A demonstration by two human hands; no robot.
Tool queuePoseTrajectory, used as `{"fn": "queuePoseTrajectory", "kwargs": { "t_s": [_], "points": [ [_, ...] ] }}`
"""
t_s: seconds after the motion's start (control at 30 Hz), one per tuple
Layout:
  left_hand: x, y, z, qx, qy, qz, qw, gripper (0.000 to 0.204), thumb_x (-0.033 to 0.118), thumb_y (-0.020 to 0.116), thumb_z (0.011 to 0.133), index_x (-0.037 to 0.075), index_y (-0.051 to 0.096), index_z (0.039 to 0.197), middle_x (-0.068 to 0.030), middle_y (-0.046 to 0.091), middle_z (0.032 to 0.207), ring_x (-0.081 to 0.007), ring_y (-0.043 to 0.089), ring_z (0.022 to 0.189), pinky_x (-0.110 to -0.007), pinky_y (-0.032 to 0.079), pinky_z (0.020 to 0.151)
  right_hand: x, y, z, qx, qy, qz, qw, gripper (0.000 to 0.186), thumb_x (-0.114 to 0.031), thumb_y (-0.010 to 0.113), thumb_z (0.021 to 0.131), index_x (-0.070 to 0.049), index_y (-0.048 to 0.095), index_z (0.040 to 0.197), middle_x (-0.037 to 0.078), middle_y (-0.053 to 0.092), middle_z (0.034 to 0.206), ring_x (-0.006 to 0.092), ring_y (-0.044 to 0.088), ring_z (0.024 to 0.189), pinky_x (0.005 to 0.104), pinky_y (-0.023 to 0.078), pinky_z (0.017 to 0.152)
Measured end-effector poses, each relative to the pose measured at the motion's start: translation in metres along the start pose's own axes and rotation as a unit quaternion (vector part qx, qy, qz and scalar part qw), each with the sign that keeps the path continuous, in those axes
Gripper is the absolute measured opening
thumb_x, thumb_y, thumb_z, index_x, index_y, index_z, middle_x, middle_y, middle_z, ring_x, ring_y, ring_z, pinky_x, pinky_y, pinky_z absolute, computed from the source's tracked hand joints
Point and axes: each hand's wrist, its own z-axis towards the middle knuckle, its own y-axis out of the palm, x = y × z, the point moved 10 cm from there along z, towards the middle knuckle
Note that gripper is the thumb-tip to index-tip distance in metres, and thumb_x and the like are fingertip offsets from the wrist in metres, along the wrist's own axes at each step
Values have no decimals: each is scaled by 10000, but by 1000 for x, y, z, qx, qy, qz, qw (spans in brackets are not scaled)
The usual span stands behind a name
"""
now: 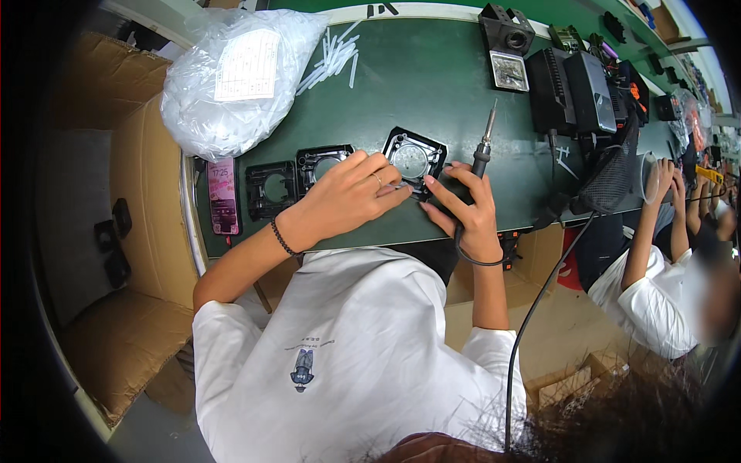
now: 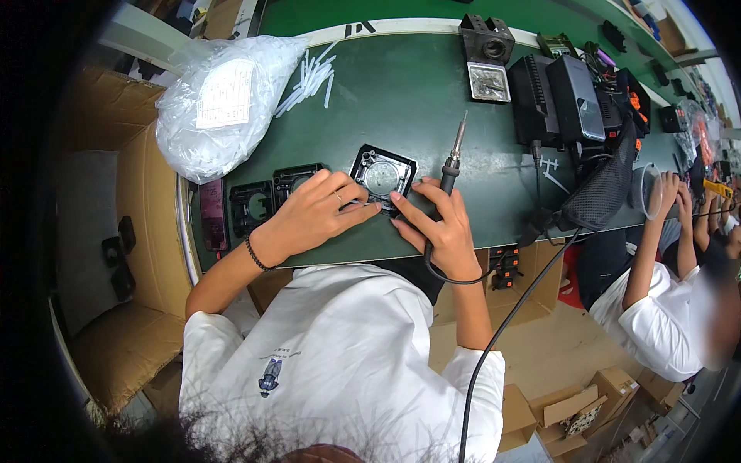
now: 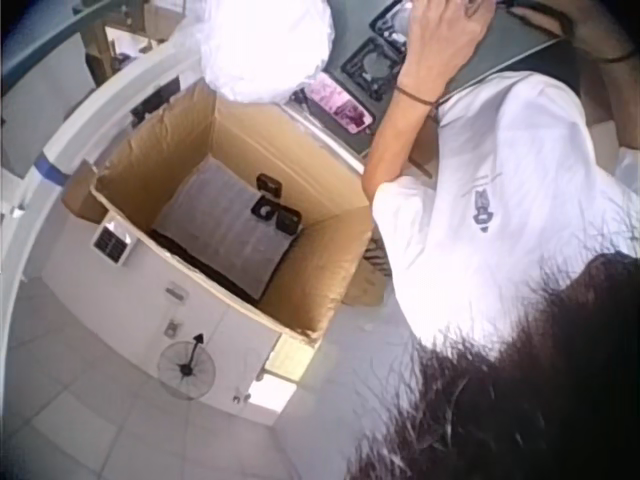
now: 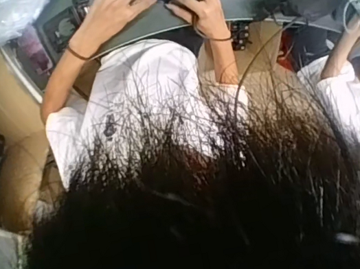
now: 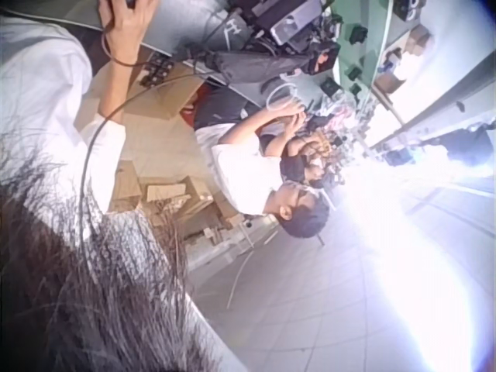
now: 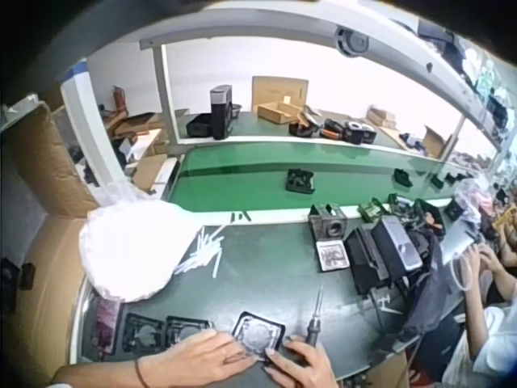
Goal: Soldering components onto small black plastic electronic housings.
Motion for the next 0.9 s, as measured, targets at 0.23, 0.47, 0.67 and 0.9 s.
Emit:
{"fn": "queuePoseTrajectory", "kwargs": {
  "t_s": [0.23,0.47,0.67,0.9],
  "points": [
    [-1,11,-3,-14,17,-15,1000,373,134,677,879,150,777,1238,9,616,1054,-183,564,991,-338,463,809,1,0,-1,1,2,3,1000,515,-150,919,738,-183,813,1240,113,646,1248,356,646,1161,462,551,948],
    [-2,14,-5,-12,19,-33,999,379,128,667,885,152,779,1247,7,619,1071,-187,564,996,-341,465,824,1,0,0,-3,11,4,1000,516,-148,920,736,-186,815,1240,112,648,1245,361,646,1173,472,552,964],
    [1,17,-5,-50,15,-9,999,370,138,644,911,152,762,1261,-4,621,1133,-200,560,1026,-348,461,847,1,0,0,-5,12,11,1000,515,-142,918,735,-187,816,1238,114,648,1239,364,645,1177,473,552,966],
    [1,18,-14,-75,-21,-4,997,370,135,630,921,96,738,1274,-22,629,1230,-224,570,1106,-371,459,897,0,0,2,-11,2,-10,1000,550,-89,937,689,-165,820,1222,111,625,1253,364,648,1185,463,568,955]
  ]
}}
